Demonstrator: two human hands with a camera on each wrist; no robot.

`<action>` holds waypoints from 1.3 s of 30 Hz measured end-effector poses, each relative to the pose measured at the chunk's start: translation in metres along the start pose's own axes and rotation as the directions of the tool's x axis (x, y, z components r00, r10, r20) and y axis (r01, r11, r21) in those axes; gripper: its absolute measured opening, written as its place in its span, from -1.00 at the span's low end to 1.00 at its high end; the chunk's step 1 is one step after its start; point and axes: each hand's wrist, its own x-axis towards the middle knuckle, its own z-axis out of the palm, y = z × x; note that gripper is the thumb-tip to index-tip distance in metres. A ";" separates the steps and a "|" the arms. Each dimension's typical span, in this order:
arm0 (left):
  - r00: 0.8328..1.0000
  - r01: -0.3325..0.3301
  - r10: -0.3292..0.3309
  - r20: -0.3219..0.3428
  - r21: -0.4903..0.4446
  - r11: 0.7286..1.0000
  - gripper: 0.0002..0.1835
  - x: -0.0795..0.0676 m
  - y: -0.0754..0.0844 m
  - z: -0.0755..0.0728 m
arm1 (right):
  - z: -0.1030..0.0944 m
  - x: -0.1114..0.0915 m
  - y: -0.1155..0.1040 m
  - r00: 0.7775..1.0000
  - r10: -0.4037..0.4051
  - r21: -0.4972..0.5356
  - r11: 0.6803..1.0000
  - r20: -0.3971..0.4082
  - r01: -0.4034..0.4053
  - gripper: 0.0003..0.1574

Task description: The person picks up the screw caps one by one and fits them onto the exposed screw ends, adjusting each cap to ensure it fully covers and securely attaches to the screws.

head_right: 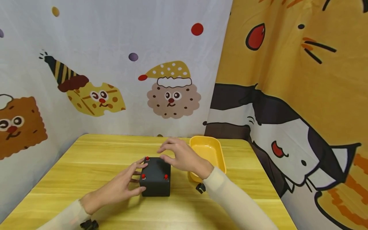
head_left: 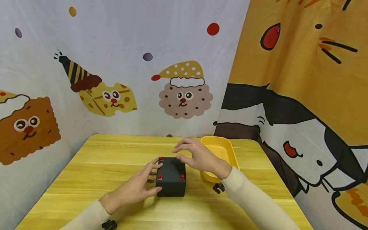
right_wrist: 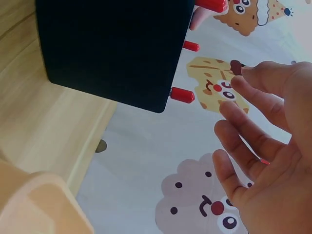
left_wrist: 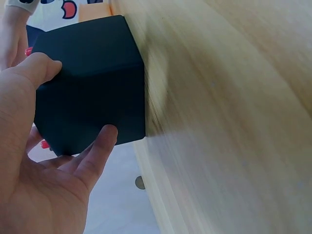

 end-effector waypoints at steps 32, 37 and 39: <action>1.000 -0.005 0.006 -0.017 0.045 0.999 0.15 -0.002 0.004 0.001 | -0.011 -0.045 0.022 0.989 0.136 0.006 0.991 -0.060 -0.136 -0.79; 1.000 -0.004 0.005 -0.017 0.042 0.999 0.09 -0.003 0.004 0.001 | -0.012 -0.052 0.027 0.986 0.154 -0.003 0.988 -0.066 -0.155 -0.79; 1.000 0.003 -0.002 -0.015 0.045 0.999 0.04 -0.003 0.004 0.001 | -0.013 -0.055 0.029 0.985 0.156 -0.008 0.988 -0.068 -0.157 -0.80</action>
